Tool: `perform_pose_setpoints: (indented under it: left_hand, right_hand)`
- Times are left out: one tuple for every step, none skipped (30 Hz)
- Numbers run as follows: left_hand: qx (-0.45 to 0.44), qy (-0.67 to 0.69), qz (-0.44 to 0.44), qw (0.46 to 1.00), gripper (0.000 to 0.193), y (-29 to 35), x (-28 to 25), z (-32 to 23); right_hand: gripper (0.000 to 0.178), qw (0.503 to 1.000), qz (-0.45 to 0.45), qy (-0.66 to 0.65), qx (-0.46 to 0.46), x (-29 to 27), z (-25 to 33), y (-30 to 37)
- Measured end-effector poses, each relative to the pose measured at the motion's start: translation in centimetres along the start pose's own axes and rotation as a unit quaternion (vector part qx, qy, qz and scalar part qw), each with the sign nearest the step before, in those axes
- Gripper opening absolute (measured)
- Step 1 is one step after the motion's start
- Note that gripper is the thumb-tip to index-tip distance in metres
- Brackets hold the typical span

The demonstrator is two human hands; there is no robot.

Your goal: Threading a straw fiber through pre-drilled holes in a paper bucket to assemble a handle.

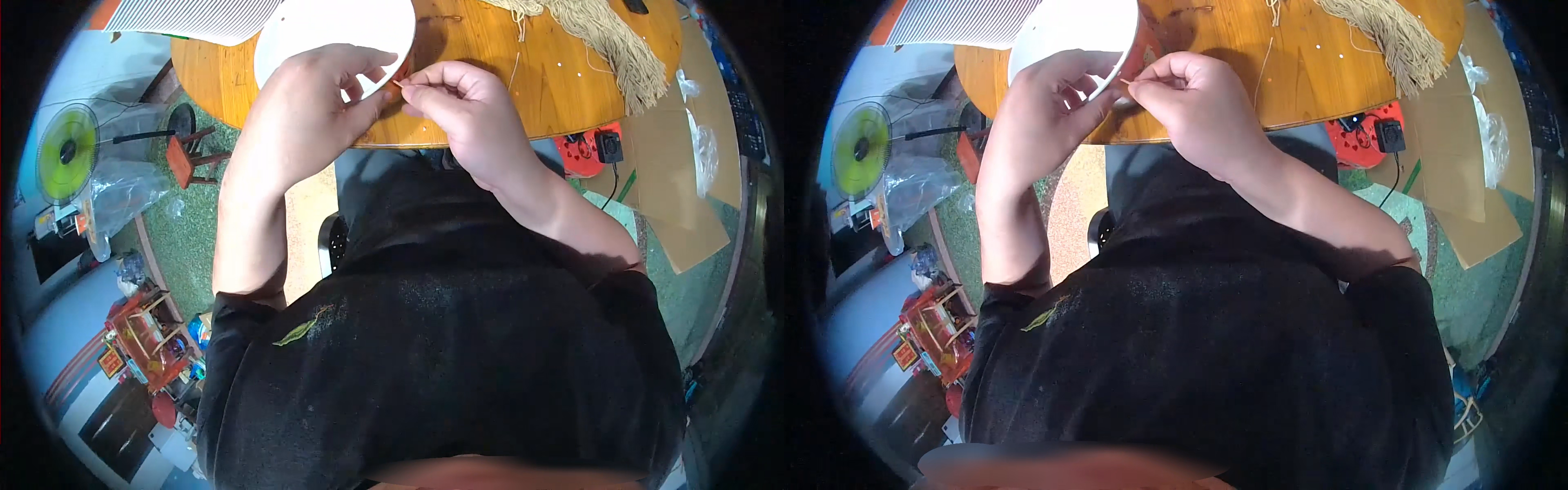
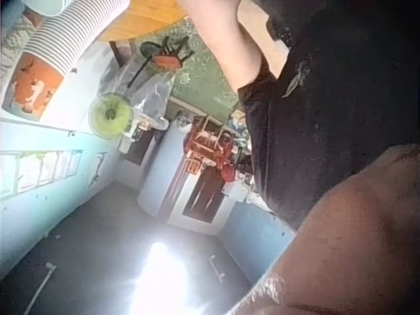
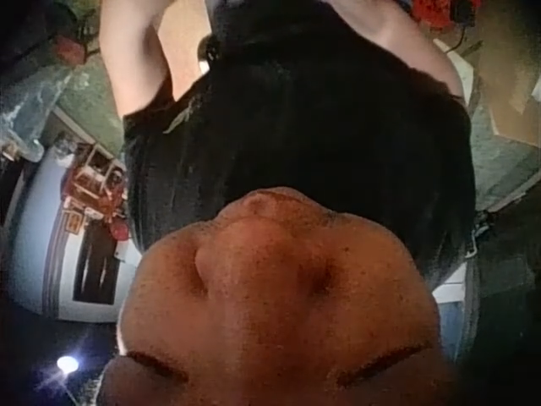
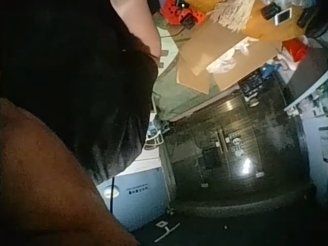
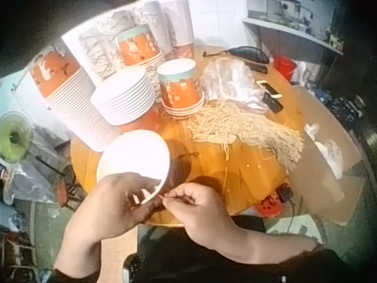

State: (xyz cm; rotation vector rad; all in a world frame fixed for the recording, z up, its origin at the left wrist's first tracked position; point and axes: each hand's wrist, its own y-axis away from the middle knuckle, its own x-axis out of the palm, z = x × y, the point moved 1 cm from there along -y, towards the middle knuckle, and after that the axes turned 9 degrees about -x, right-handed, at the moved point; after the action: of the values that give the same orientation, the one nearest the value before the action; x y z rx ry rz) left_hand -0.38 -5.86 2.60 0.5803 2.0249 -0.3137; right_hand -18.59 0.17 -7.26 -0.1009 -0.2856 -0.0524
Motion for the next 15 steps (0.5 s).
perform_pose_setpoints:
  left_hand:
    - [0.0, -0.004, 0.003, 1.0, 0.033, 0.0, 0.0, -0.1]
    - [-0.001, -0.008, 0.006, 1.0, 0.033, 0.0, 0.1, -0.1]
    - [-0.001, -0.009, 0.007, 1.0, 0.033, -0.1, 0.1, -0.2]
    - [-0.003, 0.004, 0.005, 1.0, 0.033, -0.1, 0.0, -0.3]
    - [-0.005, 0.016, 0.004, 1.0, 0.034, -0.2, 0.0, -0.4]
    - [-0.004, 0.016, 0.005, 1.0, 0.034, -0.3, 0.1, -0.3]
    - [-0.001, 0.03, 0.009, 1.0, 0.033, -0.4, 0.2, -0.1]
    - [0.001, 0.045, 0.012, 0.999, 0.033, -0.5, 0.3, 0.1]
    - [0.001, 0.044, 0.013, 0.999, 0.033, -0.5, 0.3, 0.3]
    - [-0.006, 0.053, 0.02, 0.998, 0.034, -0.5, 0.4, 0.5]
    - [-0.013, 0.063, 0.027, 0.998, 0.035, -0.4, 0.4, 0.6]
    - [-0.013, 0.062, 0.027, 0.998, 0.035, -0.4, 0.4, 0.7]
    - [-0.006, 0.064, 0.025, 0.998, 0.036, -0.3, 0.4, 0.7]
    - [0.002, 0.067, 0.022, 0.998, 0.037, -0.3, 0.3, 0.7]
    - [0.003, 0.066, 0.022, 0.998, 0.037, -0.4, 0.3, 0.8]
  right_hand:
    - [0.02, 1.0, 0.001, -0.019, -0.009, 0.1, 0.0, 0.0]
    - [0.02, 1.0, 0.0, -0.02, -0.008, 0.1, 0.2, 0.0]
    - [0.02, 0.999, -0.004, -0.043, -0.003, 0.2, 0.4, -0.1]
    - [0.02, 0.998, -0.007, -0.067, 0.002, 0.2, 0.6, -0.1]
    - [0.02, 0.998, -0.008, -0.067, 0.003, 0.1, 0.4, -0.2]
    - [0.02, 0.997, -0.006, -0.07, 0.016, -0.1, 0.1, -0.3]
    - [0.02, 0.997, -0.005, -0.073, 0.029, -0.2, -0.1, -0.3]
    - [0.02, 0.997, -0.006, -0.073, 0.029, -0.4, 0.0, -0.3]
    - [0.019, 0.998, 0.009, -0.058, 0.035, -0.5, 0.1, -0.3]
    - [0.019, 0.998, 0.025, -0.043, 0.041, -0.5, 0.2, -0.3]
    - [0.019, 0.998, 0.025, -0.044, 0.042, -0.5, 0.1, -0.3]
    - [0.019, 0.998, 0.028, -0.044, 0.033, -0.5, 0.1, -0.3]
    - [0.019, 0.998, 0.031, -0.044, 0.024, -0.5, 0.0, -0.3]
    - [0.019, 0.998, 0.032, -0.045, 0.024, -0.6, 0.1, -0.2]
    - [0.019, 0.998, 0.03, -0.047, 0.028, -0.6, 0.1, -0.3]
